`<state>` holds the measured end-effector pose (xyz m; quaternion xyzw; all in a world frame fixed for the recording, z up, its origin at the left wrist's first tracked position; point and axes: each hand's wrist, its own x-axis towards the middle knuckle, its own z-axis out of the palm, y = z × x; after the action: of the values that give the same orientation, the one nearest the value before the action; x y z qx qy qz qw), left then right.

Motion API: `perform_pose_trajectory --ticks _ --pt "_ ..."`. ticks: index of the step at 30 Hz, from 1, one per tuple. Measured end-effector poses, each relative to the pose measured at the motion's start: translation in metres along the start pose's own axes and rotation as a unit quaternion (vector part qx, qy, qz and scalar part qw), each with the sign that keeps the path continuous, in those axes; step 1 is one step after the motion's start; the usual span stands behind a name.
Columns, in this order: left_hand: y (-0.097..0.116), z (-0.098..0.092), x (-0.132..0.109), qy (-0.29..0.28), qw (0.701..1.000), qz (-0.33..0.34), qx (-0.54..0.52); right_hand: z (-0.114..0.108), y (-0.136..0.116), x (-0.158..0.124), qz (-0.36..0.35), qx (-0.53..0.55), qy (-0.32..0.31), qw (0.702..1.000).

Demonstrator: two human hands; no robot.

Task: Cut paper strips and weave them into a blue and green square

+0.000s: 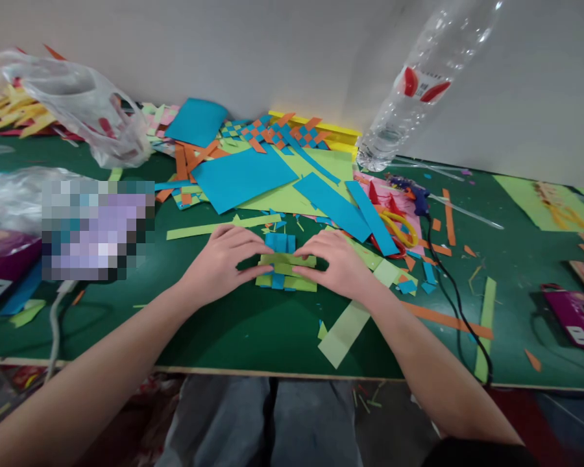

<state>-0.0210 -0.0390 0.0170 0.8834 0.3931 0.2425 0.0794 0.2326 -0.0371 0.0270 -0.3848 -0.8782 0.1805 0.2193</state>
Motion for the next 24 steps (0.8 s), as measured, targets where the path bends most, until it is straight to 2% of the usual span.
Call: perform_pose_trajectory --ticks 2,5,14,22,24 --pt "-0.004 0.002 -0.002 -0.027 0.999 0.027 -0.009 0.003 -0.001 0.000 -0.037 -0.002 -0.036 0.999" --pt "-0.007 0.006 -0.003 -0.049 0.998 0.031 -0.005 0.008 -0.001 0.000 -0.062 -0.018 -0.068 0.996" --pt "-0.005 0.008 -0.001 -0.084 0.996 0.040 0.002 0.012 0.002 0.000 -0.066 -0.036 -0.086 0.993" --pt "-0.003 0.001 0.001 -0.031 0.998 0.041 0.022 0.010 0.001 0.000 -0.057 -0.018 -0.094 0.994" --pt "-0.006 -0.003 -0.001 -0.011 0.999 0.023 0.036 0.010 0.002 0.000 -0.056 -0.013 -0.096 0.994"
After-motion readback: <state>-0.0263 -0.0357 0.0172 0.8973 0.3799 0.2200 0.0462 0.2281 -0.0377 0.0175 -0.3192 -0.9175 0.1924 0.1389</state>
